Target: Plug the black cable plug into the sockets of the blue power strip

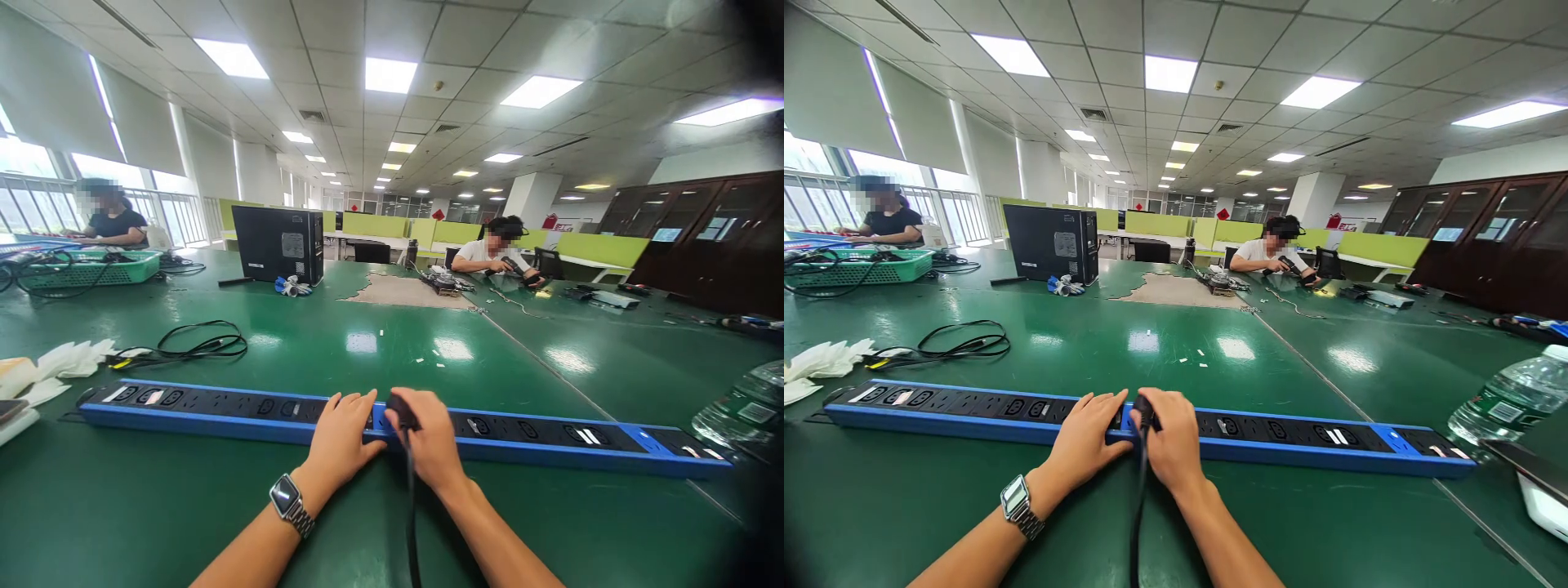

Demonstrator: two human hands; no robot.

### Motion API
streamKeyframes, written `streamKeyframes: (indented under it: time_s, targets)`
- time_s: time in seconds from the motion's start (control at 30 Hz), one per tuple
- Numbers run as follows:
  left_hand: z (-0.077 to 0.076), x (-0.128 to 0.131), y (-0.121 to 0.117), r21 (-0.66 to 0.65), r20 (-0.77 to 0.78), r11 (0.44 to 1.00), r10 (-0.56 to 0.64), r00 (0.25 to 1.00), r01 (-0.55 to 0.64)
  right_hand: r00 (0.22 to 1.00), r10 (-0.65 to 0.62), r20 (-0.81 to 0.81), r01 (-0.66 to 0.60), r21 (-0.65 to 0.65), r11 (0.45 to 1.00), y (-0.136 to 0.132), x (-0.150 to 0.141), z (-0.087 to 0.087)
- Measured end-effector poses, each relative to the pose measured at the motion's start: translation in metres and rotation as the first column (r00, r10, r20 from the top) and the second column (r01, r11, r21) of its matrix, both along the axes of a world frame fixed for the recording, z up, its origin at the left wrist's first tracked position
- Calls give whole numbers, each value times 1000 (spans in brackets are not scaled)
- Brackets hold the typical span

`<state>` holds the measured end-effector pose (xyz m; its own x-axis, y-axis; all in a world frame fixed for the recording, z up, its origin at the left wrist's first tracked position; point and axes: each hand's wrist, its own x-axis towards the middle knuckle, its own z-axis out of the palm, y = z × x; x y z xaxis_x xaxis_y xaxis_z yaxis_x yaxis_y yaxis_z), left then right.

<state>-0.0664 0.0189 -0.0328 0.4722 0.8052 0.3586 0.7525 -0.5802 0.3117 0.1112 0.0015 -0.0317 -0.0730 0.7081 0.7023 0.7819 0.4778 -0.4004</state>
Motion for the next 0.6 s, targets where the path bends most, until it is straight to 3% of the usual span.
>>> streamKeyframes:
  time_s: [0.1,0.27,0.37,0.47,0.6]
  targets:
    - [-1,-1,0,35,2,999,-24,1000,24,981,-150,-126,158,56,986,-7,38,-4]
    - [-2,1,0,68,49,997,-29,998,25,978,-188,-93,173,-149,974,-23,96,-16]
    - [1,9,0,126,152,992,-37,988,18,991,-125,-49,113,-201,973,-25,100,-17]
    - [8,24,-1,188,272,980,-118,955,68,992,-130,8,128,-231,965,-23,96,-13]
    - [15,53,-3,158,239,964,-248,939,214,988,-117,96,133,-175,976,-24,96,-17]
